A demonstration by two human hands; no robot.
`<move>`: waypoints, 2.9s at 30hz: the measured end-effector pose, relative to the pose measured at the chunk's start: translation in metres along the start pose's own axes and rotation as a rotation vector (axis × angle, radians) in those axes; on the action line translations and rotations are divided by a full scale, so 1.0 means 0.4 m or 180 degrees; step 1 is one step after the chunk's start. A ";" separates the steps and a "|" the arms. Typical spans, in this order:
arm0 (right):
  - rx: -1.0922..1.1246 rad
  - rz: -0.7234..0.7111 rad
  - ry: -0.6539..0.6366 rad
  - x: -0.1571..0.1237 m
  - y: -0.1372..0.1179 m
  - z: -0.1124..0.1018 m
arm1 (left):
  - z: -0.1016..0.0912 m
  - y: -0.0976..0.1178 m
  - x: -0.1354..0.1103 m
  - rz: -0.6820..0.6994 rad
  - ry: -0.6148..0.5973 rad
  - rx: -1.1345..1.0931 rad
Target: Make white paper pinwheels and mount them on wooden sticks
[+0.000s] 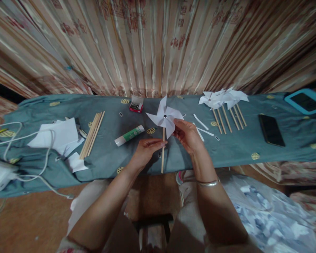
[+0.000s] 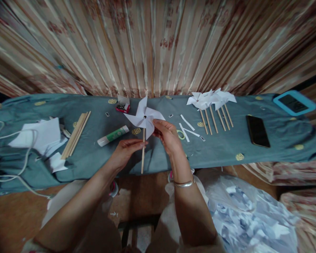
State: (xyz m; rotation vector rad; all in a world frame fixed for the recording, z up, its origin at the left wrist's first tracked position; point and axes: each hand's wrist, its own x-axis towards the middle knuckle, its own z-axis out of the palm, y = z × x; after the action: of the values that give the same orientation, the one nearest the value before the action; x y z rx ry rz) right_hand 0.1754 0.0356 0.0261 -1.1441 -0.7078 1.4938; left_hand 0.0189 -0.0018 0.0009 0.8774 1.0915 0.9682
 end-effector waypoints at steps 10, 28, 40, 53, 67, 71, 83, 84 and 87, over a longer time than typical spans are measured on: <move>-0.0142 0.0120 -0.0066 -0.005 -0.007 0.002 | -0.004 0.005 0.002 0.0020 0.0104 -0.0014; -0.0572 -0.1553 0.1196 0.021 -0.020 -0.054 | 0.008 0.009 -0.008 -0.0186 0.0017 0.0056; -0.0286 -0.0474 0.0570 0.025 -0.027 -0.049 | 0.031 -0.007 -0.014 -0.0278 -0.0233 0.0178; -0.0030 -0.0127 0.0248 0.021 -0.038 -0.050 | 0.032 -0.004 -0.008 -0.0303 -0.0208 0.0322; 0.0083 -0.0001 0.0320 0.011 -0.031 -0.041 | 0.030 -0.002 0.001 -0.0327 -0.0153 0.0263; 0.0086 0.0012 0.0356 0.006 -0.030 -0.037 | 0.029 -0.002 0.003 -0.0271 -0.0139 0.0268; 0.0031 -0.0001 0.0305 -0.002 -0.020 -0.031 | 0.027 0.003 0.001 -0.0278 -0.0109 0.0203; 0.0029 -0.0011 0.0286 -0.002 -0.019 -0.031 | 0.027 0.003 0.001 -0.0278 -0.0102 0.0204; 0.0022 -0.0073 0.0205 -0.002 -0.012 -0.032 | 0.028 0.005 0.001 -0.0273 -0.0091 0.0196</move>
State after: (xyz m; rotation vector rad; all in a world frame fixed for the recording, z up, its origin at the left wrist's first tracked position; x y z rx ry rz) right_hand 0.1890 0.0342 0.0259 -1.1700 -0.6690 1.4327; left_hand 0.0292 -0.0019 0.0053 0.8848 1.1305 0.8526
